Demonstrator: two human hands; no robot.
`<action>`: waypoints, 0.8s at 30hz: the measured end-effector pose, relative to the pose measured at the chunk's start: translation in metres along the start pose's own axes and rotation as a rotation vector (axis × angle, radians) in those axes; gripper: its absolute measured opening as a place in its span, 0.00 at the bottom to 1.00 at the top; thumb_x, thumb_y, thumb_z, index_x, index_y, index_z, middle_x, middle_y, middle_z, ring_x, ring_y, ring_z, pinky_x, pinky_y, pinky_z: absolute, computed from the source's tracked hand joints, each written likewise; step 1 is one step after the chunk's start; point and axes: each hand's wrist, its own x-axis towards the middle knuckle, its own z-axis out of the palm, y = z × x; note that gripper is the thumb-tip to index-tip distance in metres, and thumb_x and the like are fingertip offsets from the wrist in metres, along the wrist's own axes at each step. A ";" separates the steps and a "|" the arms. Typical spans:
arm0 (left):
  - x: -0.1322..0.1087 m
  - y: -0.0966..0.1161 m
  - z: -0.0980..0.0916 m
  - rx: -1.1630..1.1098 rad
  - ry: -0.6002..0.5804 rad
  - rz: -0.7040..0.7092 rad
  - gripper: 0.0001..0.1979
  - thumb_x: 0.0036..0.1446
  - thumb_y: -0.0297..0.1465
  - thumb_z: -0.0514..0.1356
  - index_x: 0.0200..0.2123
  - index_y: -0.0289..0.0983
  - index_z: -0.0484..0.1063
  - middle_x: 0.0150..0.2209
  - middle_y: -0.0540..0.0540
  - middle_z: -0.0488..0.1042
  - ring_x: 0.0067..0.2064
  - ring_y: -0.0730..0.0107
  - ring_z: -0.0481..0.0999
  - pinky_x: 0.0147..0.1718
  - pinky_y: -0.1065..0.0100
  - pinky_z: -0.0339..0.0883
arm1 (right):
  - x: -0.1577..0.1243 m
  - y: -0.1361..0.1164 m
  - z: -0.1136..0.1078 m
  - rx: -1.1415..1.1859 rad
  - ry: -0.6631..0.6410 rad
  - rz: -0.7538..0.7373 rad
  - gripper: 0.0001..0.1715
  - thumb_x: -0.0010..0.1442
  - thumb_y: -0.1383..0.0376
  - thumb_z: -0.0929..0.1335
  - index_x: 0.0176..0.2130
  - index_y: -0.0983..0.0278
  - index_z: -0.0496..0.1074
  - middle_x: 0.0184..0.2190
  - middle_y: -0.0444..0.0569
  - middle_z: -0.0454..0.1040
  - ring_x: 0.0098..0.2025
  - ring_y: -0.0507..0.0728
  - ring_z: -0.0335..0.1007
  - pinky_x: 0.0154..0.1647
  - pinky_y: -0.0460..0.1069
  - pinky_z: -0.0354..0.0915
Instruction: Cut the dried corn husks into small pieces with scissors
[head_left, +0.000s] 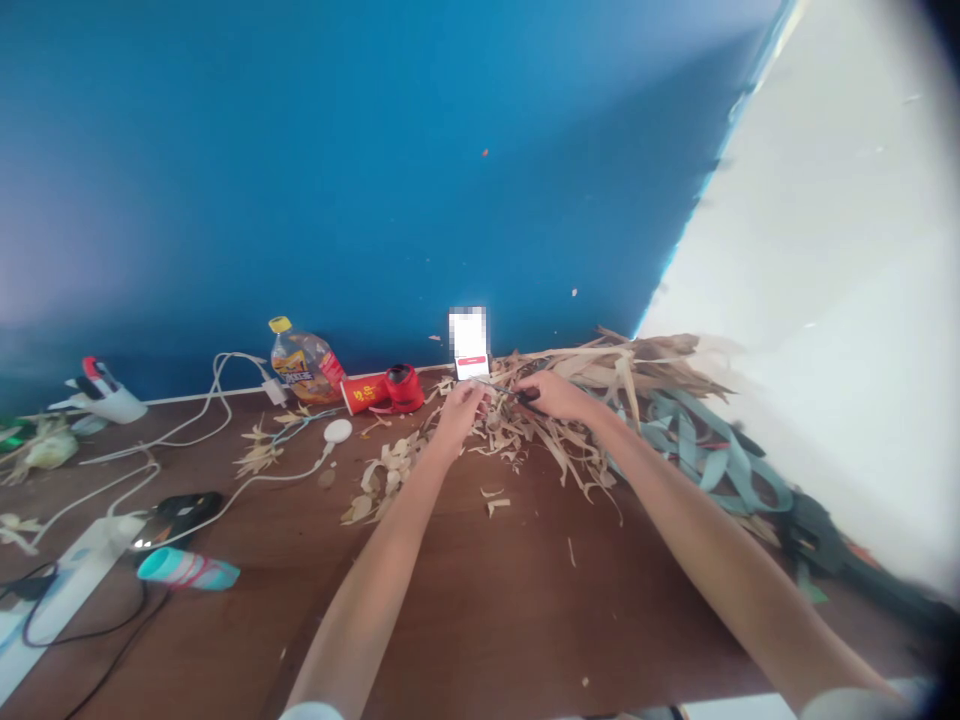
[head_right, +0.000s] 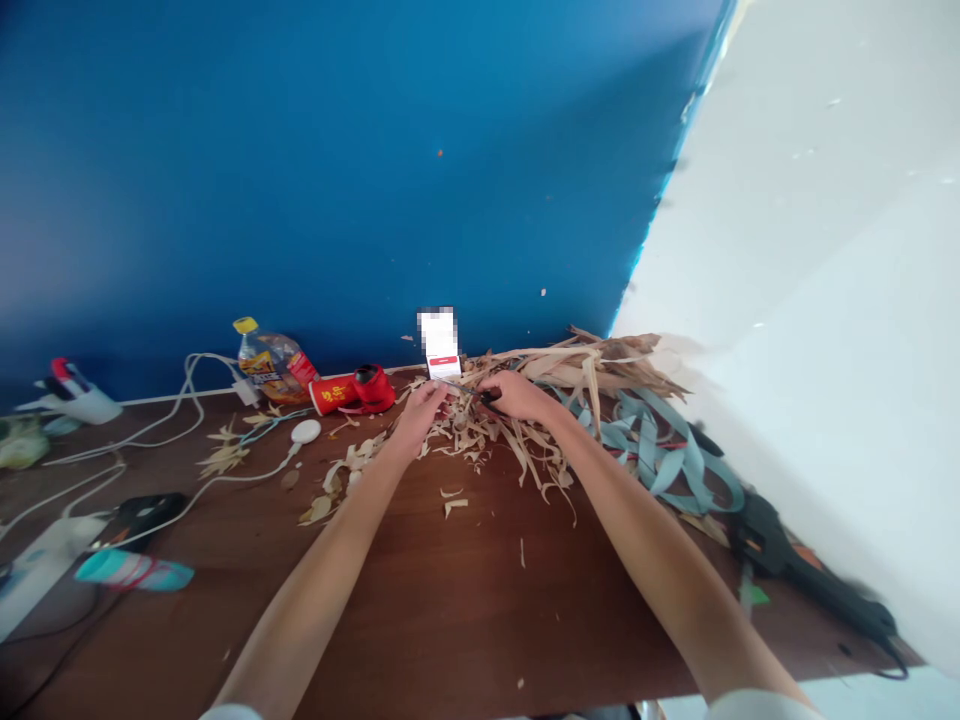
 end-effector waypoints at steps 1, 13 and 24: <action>0.000 -0.001 0.000 0.007 0.007 0.005 0.13 0.53 0.40 0.61 0.32 0.35 0.71 0.30 0.48 0.71 0.27 0.76 0.69 0.26 0.73 0.62 | 0.000 0.000 0.000 -0.002 -0.001 0.003 0.11 0.49 0.64 0.62 0.27 0.64 0.73 0.21 0.46 0.71 0.21 0.51 0.60 0.23 0.47 0.54; 0.002 -0.005 -0.002 -0.044 0.013 0.055 0.14 0.48 0.37 0.65 0.35 0.33 0.72 0.26 0.49 0.72 0.28 0.74 0.72 0.32 0.70 0.67 | 0.007 0.010 0.003 0.156 0.157 0.079 0.18 0.48 0.59 0.70 0.39 0.66 0.74 0.33 0.51 0.76 0.33 0.58 0.70 0.33 0.51 0.64; -0.003 -0.008 0.005 0.001 0.021 0.017 0.15 0.46 0.38 0.66 0.31 0.33 0.71 0.25 0.47 0.75 0.27 0.73 0.72 0.30 0.70 0.64 | 0.015 0.013 0.015 0.299 0.195 0.001 0.25 0.49 0.54 0.71 0.44 0.65 0.72 0.29 0.48 0.73 0.30 0.55 0.69 0.34 0.51 0.66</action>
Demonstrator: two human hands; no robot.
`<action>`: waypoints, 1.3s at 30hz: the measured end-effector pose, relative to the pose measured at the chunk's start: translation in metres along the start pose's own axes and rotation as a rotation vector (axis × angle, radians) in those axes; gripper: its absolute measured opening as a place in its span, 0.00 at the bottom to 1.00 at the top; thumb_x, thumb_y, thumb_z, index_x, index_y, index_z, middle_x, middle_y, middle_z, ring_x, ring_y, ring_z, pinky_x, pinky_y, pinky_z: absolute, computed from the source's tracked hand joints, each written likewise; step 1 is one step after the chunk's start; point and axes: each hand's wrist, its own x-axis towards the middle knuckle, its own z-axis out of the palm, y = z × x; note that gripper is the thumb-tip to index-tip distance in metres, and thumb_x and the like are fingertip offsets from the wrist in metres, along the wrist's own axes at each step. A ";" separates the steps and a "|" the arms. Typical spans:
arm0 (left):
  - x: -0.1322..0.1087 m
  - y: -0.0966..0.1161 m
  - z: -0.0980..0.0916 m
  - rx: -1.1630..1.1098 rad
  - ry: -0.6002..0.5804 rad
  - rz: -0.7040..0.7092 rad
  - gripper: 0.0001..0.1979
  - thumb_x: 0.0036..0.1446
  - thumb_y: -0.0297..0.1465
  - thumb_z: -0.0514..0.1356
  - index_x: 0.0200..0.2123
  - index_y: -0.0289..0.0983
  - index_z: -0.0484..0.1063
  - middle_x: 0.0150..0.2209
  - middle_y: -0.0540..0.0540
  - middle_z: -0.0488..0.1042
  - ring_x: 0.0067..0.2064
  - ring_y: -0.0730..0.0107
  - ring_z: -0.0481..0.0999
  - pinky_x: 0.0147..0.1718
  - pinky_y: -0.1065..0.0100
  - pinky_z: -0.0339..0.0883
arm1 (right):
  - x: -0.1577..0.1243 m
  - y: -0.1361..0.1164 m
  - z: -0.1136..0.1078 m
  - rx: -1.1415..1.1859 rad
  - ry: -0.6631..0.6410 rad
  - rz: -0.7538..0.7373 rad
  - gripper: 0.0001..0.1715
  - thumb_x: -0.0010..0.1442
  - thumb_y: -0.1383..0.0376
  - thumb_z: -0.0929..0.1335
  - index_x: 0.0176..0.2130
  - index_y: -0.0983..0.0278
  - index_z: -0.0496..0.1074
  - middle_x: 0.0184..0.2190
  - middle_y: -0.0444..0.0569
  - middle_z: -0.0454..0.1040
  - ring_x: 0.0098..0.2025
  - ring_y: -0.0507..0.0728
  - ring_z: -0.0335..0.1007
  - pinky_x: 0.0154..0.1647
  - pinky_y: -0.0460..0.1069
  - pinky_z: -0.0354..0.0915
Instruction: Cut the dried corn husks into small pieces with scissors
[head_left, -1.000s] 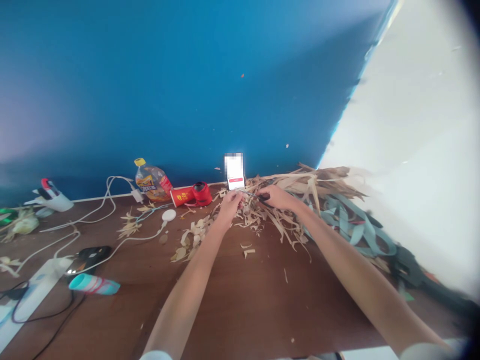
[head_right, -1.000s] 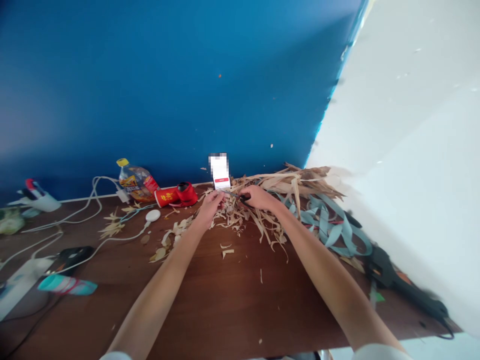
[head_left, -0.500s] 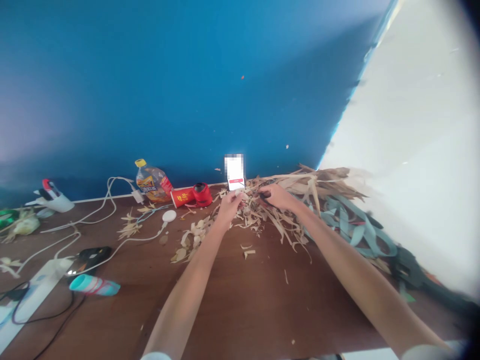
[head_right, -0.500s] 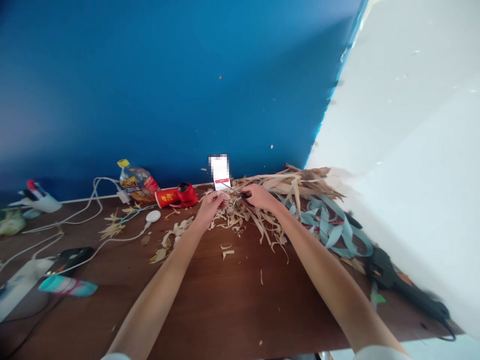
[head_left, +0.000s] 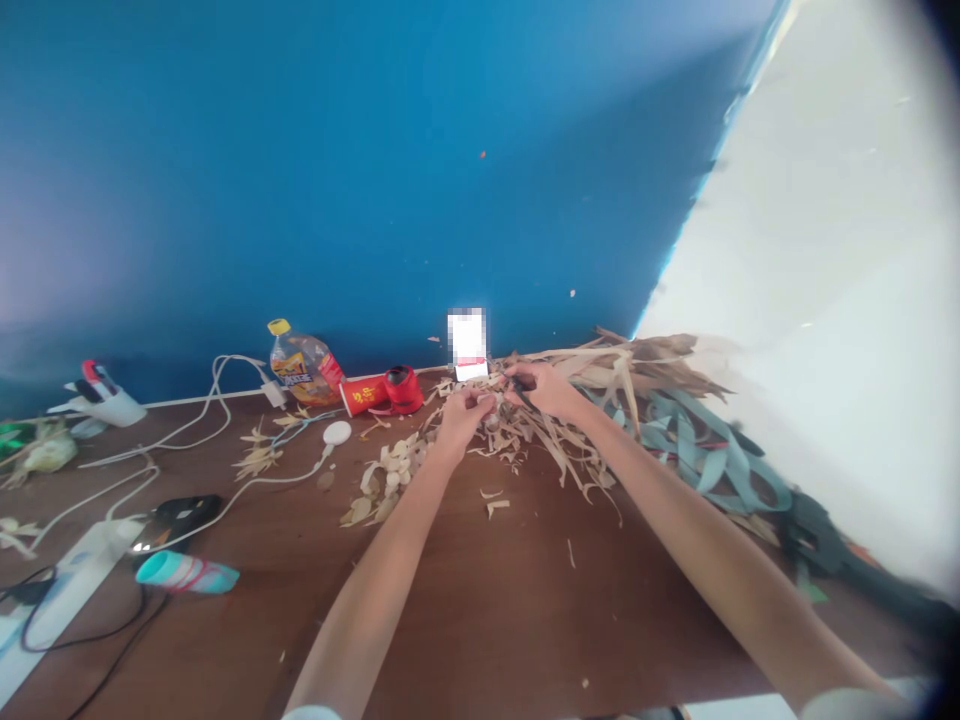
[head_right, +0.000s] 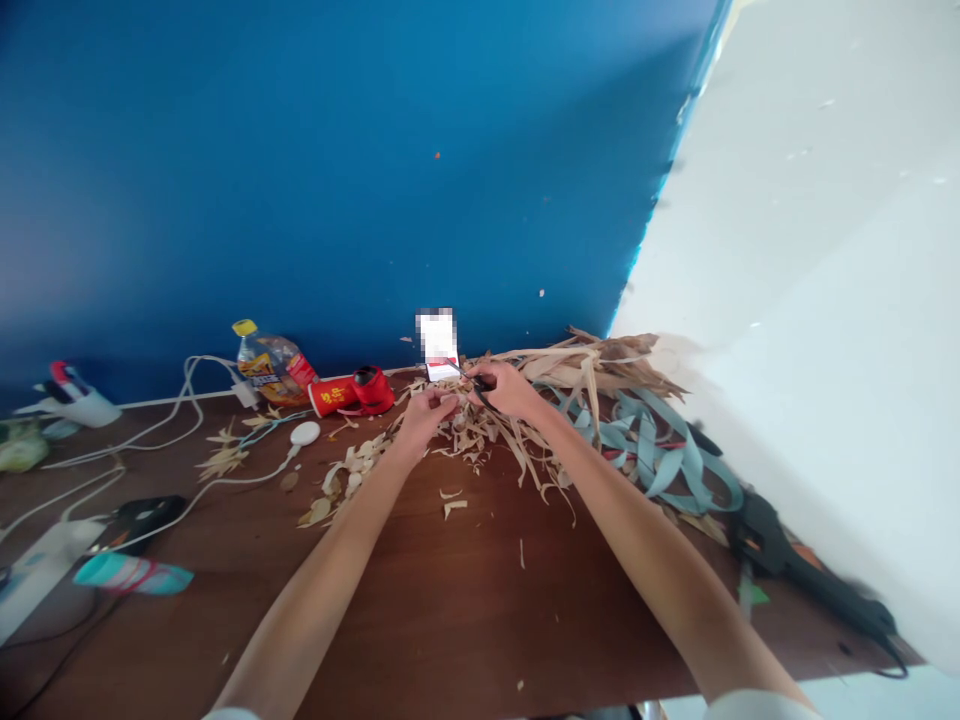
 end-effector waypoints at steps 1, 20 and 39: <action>0.000 0.000 0.000 0.013 0.001 0.002 0.15 0.47 0.39 0.66 0.32 0.33 0.72 0.26 0.46 0.75 0.27 0.72 0.72 0.30 0.70 0.64 | 0.001 0.002 0.000 -0.009 0.014 0.006 0.25 0.48 0.54 0.71 0.44 0.64 0.72 0.29 0.48 0.73 0.30 0.56 0.69 0.34 0.51 0.66; -0.005 0.006 0.001 0.358 -0.133 0.188 0.16 0.53 0.43 0.59 0.28 0.35 0.75 0.23 0.48 0.73 0.24 0.72 0.69 0.25 0.71 0.58 | 0.000 -0.002 0.002 0.118 0.060 -0.083 0.17 0.47 0.62 0.71 0.39 0.65 0.71 0.25 0.45 0.72 0.26 0.53 0.67 0.31 0.50 0.64; -0.002 -0.007 0.005 0.205 -0.085 0.106 0.15 0.52 0.41 0.61 0.29 0.34 0.75 0.23 0.48 0.72 0.24 0.74 0.67 0.25 0.72 0.60 | 0.004 0.002 0.009 0.037 0.228 -0.124 0.19 0.48 0.62 0.69 0.41 0.66 0.72 0.27 0.47 0.73 0.26 0.52 0.65 0.27 0.47 0.61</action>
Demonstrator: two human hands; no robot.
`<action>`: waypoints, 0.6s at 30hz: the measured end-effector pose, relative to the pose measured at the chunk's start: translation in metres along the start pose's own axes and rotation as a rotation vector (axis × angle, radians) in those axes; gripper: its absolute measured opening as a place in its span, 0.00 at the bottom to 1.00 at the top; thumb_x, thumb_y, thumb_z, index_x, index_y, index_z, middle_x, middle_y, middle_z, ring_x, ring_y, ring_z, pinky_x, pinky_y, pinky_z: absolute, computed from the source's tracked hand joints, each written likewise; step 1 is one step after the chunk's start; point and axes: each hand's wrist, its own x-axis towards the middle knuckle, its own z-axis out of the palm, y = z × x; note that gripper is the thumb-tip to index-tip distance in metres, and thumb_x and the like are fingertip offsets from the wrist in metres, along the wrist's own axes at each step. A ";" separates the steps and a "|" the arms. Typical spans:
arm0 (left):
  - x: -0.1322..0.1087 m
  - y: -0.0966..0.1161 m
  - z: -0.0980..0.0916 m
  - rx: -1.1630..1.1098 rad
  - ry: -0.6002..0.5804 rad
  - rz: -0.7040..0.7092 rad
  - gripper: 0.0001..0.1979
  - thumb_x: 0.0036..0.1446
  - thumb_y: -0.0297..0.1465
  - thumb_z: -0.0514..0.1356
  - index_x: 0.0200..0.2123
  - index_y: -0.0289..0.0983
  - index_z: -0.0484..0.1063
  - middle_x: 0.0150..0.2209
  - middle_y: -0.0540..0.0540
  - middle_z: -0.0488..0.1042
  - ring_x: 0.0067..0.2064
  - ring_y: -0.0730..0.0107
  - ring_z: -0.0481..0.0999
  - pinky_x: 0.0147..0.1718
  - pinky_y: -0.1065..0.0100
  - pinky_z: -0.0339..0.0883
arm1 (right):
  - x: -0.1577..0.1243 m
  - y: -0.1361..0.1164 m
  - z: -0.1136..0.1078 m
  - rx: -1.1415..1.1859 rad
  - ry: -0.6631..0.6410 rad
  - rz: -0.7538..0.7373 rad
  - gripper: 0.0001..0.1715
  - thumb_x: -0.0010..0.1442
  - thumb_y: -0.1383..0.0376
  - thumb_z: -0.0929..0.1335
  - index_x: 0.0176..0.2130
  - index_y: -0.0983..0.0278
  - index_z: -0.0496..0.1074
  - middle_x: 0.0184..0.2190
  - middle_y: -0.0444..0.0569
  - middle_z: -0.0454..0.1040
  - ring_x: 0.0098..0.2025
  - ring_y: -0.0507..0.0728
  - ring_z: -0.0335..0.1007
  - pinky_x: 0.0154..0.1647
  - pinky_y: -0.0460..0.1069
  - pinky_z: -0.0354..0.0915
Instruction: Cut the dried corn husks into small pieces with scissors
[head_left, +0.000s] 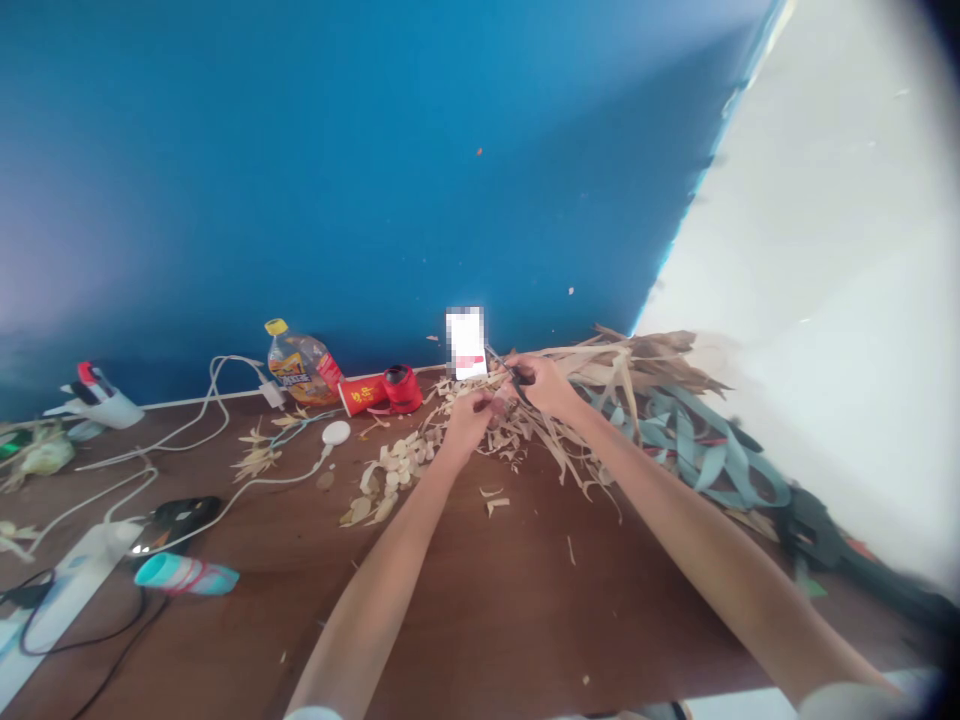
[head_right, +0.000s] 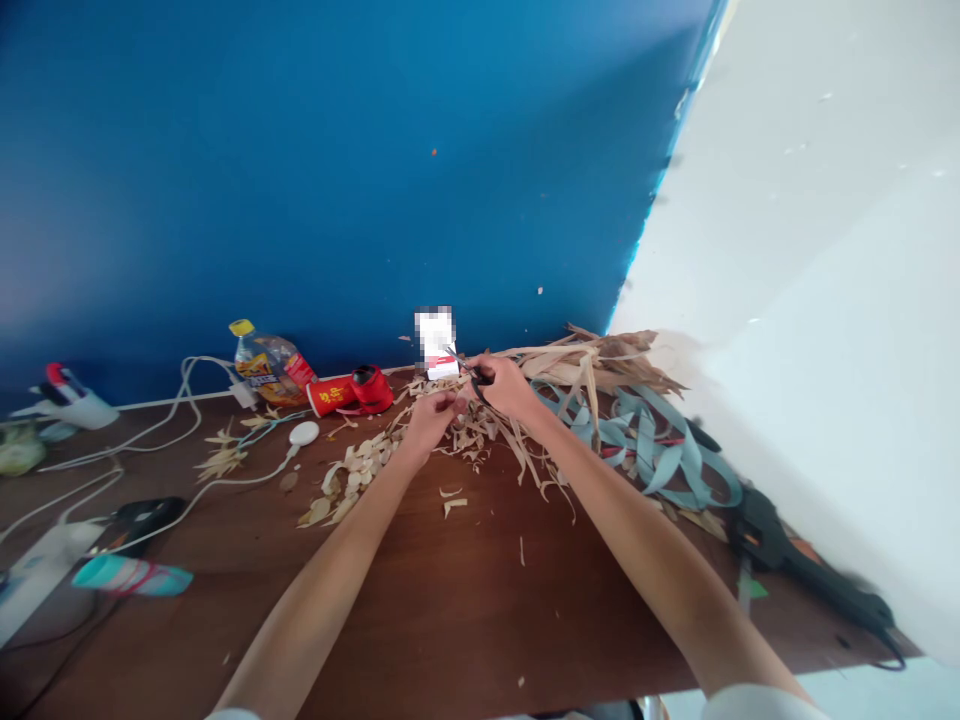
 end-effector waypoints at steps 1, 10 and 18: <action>0.000 0.000 0.000 -0.004 0.024 0.004 0.15 0.51 0.41 0.61 0.28 0.33 0.75 0.22 0.48 0.71 0.24 0.74 0.67 0.25 0.72 0.59 | 0.000 0.000 0.000 0.000 0.006 0.000 0.19 0.49 0.62 0.69 0.41 0.66 0.72 0.28 0.47 0.73 0.26 0.53 0.66 0.28 0.47 0.61; 0.004 0.010 -0.001 -0.331 0.339 -0.086 0.13 0.48 0.38 0.64 0.27 0.32 0.73 0.23 0.49 0.71 0.22 0.80 0.62 0.23 0.74 0.55 | -0.009 0.002 0.022 -0.108 0.194 0.081 0.18 0.48 0.62 0.68 0.40 0.65 0.73 0.28 0.46 0.74 0.29 0.55 0.68 0.28 0.46 0.60; 0.003 0.025 0.000 -0.474 0.422 -0.080 0.14 0.47 0.40 0.65 0.27 0.34 0.69 0.25 0.50 0.69 0.21 0.83 0.58 0.21 0.75 0.51 | -0.023 0.000 0.049 -0.225 0.163 0.005 0.19 0.48 0.66 0.67 0.41 0.65 0.77 0.28 0.46 0.76 0.30 0.54 0.68 0.30 0.46 0.62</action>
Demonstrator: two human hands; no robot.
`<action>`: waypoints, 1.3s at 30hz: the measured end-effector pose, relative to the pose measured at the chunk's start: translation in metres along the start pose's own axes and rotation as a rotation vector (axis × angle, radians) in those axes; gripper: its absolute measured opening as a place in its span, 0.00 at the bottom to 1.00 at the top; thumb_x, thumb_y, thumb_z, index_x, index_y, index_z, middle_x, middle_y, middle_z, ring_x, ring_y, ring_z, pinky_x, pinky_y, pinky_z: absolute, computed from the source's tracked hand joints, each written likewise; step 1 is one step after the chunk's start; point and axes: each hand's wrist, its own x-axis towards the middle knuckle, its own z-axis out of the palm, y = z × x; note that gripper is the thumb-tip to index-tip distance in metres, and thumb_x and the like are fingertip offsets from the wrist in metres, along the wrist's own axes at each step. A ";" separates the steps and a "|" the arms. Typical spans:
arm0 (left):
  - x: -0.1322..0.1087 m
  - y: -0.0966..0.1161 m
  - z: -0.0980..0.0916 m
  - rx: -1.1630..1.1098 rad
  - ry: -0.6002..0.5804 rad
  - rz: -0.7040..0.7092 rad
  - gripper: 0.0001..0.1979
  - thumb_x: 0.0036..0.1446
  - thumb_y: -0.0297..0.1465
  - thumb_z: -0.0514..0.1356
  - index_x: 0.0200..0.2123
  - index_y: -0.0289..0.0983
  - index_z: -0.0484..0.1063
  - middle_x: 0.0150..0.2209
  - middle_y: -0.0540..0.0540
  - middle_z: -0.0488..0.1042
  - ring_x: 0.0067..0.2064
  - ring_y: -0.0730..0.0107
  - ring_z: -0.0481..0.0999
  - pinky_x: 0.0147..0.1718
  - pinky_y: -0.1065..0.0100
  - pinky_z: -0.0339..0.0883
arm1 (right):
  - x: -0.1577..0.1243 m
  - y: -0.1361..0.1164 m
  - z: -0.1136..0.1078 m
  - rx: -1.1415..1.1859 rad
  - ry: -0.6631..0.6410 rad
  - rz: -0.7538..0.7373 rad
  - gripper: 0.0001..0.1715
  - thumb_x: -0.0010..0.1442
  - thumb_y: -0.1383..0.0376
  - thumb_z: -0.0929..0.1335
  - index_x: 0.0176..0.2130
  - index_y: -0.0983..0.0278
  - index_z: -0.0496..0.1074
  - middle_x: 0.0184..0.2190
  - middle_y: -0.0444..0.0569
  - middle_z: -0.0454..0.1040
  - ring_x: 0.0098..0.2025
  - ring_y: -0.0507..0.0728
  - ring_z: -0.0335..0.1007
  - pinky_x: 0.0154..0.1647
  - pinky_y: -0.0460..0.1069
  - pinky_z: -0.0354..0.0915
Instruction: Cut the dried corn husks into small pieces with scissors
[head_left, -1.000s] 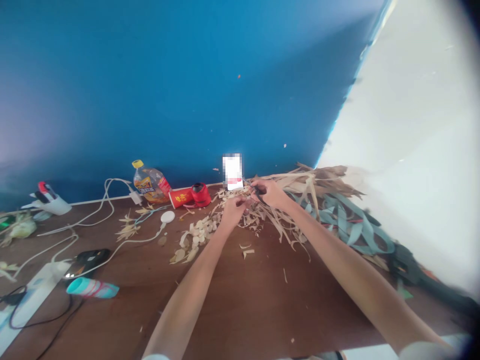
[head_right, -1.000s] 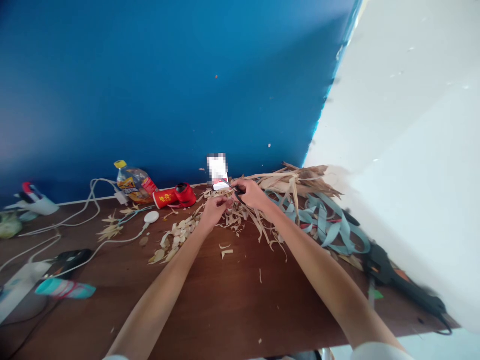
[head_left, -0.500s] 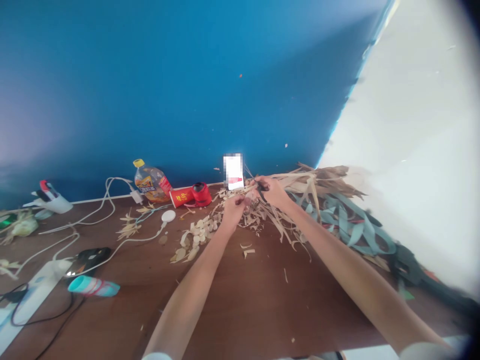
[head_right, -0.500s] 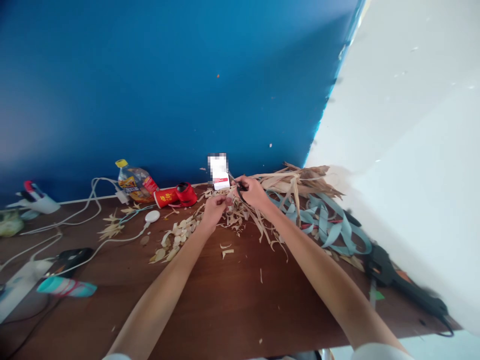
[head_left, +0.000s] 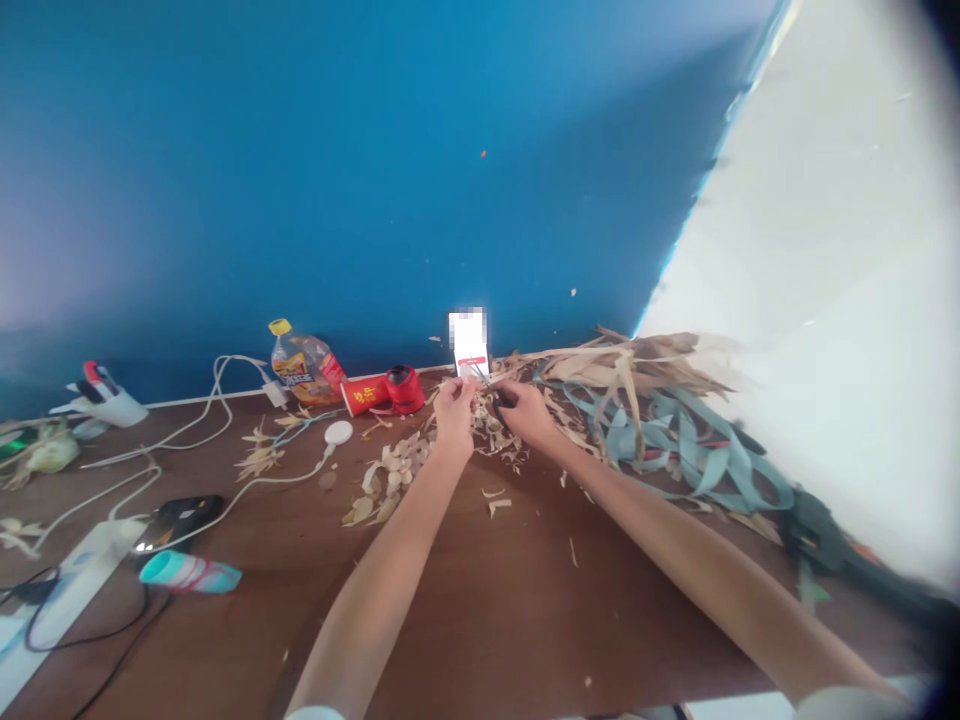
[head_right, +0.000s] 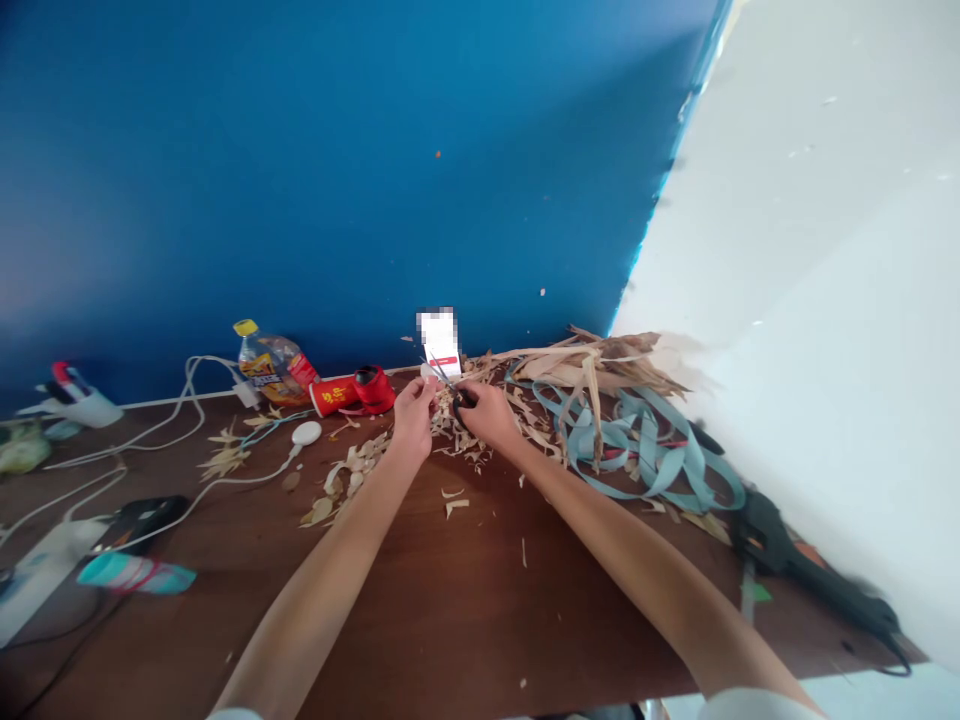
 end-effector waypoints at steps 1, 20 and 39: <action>0.000 0.001 0.001 -0.008 0.001 -0.004 0.15 0.47 0.40 0.65 0.27 0.34 0.69 0.25 0.51 0.69 0.21 0.83 0.58 0.21 0.75 0.51 | -0.001 0.000 0.001 0.013 -0.016 -0.007 0.20 0.48 0.66 0.66 0.42 0.65 0.77 0.29 0.46 0.76 0.30 0.54 0.69 0.31 0.46 0.62; 0.002 0.005 -0.005 0.104 0.025 -0.010 0.12 0.45 0.38 0.64 0.25 0.34 0.70 0.23 0.50 0.68 0.21 0.81 0.56 0.20 0.73 0.49 | -0.004 -0.001 0.000 0.030 -0.070 -0.050 0.23 0.48 0.69 0.65 0.44 0.64 0.78 0.28 0.44 0.77 0.30 0.55 0.69 0.31 0.45 0.62; 0.012 0.032 -0.024 0.415 -0.200 0.039 0.10 0.45 0.36 0.64 0.26 0.33 0.75 0.23 0.46 0.74 0.22 0.77 0.62 0.22 0.72 0.52 | 0.004 -0.006 -0.015 0.029 -0.192 -0.067 0.20 0.50 0.65 0.65 0.42 0.65 0.79 0.24 0.44 0.74 0.22 0.51 0.60 0.24 0.45 0.56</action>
